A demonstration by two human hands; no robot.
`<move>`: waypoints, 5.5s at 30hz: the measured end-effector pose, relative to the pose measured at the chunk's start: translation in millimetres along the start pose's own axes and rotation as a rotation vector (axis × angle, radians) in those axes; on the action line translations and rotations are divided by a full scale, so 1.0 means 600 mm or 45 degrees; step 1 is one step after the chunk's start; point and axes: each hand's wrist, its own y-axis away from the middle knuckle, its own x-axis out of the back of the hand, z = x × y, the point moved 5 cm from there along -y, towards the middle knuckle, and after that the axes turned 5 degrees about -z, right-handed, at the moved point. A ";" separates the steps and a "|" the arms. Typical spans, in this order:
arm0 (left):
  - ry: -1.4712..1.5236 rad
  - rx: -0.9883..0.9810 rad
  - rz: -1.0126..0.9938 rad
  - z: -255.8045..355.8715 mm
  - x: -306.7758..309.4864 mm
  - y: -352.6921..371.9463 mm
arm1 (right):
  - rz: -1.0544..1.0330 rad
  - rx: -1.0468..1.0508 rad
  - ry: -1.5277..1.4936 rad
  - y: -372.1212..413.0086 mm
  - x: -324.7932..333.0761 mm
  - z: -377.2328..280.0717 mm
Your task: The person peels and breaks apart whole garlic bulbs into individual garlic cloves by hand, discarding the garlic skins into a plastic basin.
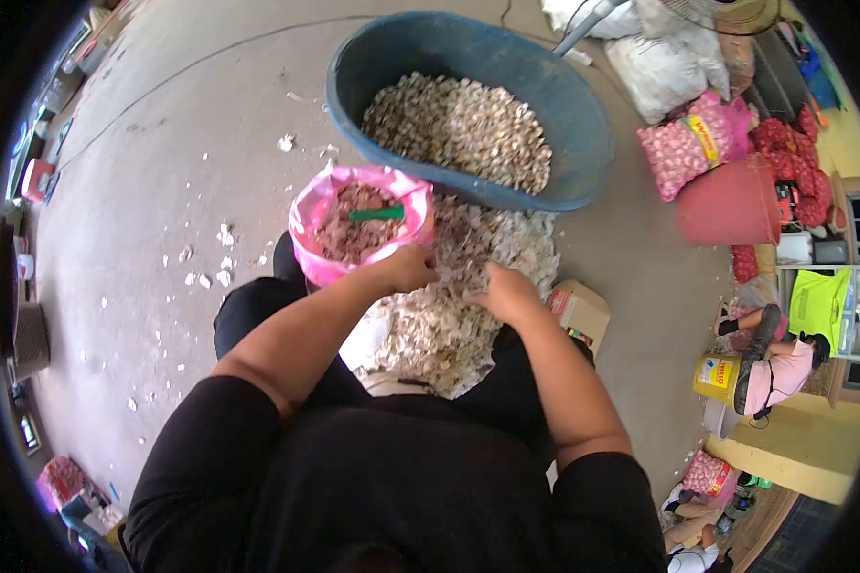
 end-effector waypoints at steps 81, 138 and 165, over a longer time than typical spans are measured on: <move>0.691 -0.835 1.045 0.305 0.071 0.251 | 1.493 0.693 -0.575 0.414 0.143 -0.117; 1.029 -0.223 0.556 0.144 -0.009 0.149 | 0.502 0.248 -1.189 0.118 0.014 -0.035; 1.406 -0.036 0.386 0.126 0.044 -0.026 | 0.778 0.302 -1.624 -0.045 0.084 -0.017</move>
